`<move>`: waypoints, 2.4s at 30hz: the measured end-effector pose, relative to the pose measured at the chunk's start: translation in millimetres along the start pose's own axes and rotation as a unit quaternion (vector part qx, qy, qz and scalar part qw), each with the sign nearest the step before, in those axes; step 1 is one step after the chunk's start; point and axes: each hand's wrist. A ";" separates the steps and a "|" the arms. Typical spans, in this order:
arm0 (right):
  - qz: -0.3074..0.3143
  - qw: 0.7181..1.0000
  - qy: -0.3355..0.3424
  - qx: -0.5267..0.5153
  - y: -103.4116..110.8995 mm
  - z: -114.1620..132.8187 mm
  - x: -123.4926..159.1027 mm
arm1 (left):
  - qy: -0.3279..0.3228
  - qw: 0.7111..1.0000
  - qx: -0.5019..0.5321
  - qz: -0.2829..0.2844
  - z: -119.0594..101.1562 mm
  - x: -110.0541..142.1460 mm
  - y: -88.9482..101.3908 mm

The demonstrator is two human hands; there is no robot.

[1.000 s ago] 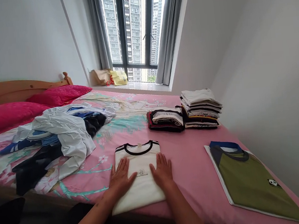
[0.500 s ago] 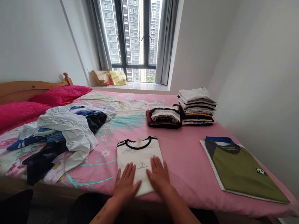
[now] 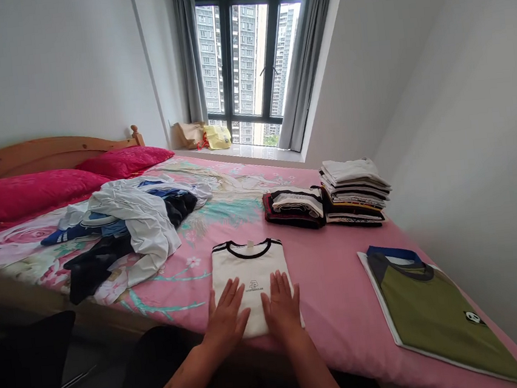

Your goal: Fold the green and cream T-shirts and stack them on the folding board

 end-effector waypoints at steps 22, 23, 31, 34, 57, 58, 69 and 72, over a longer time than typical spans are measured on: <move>-0.021 0.999 0.034 -0.021 -24.7 4.1 -0.9 | 0.184 0.977 -0.024 0.103 75.0 -87.7 -8.7; -0.021 0.999 0.034 -0.022 -24.9 4.2 -1.2 | 0.194 0.976 -0.026 0.096 77.8 -88.9 -9.9; -0.016 0.999 0.032 -0.019 -26.7 4.6 -2.9 | 0.116 0.990 -0.039 0.066 87.3 -105.6 -9.4; -0.011 0.999 0.035 -0.019 -24.4 4.0 -2.4 | 0.154 0.985 -0.034 0.074 96.6 -110.4 -13.1; 0.040 0.995 -0.082 -0.043 12.0 -5.2 -92.1 | 0.007 0.999 0.004 0.050 117.2 -102.3 -27.8; 0.028 0.996 -0.079 -0.043 13.9 -1.5 -94.0 | 0.008 0.999 0.005 0.049 117.7 -102.3 -28.4; -0.006 0.995 -0.086 -0.045 -5.8 7.8 -112.5 | 0.010 0.999 0.007 0.049 121.2 -101.7 -27.3; -0.026 0.997 -0.070 -0.031 -2.1 18.5 -95.5 | 0.011 0.999 0.010 0.051 121.8 -101.3 -25.9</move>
Point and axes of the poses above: each hand's wrist, its own x-axis away from the middle knuckle, its own y-axis out of the back of the hand, z = x × y, and after that the axes turned 4 degrees about z, right-handed
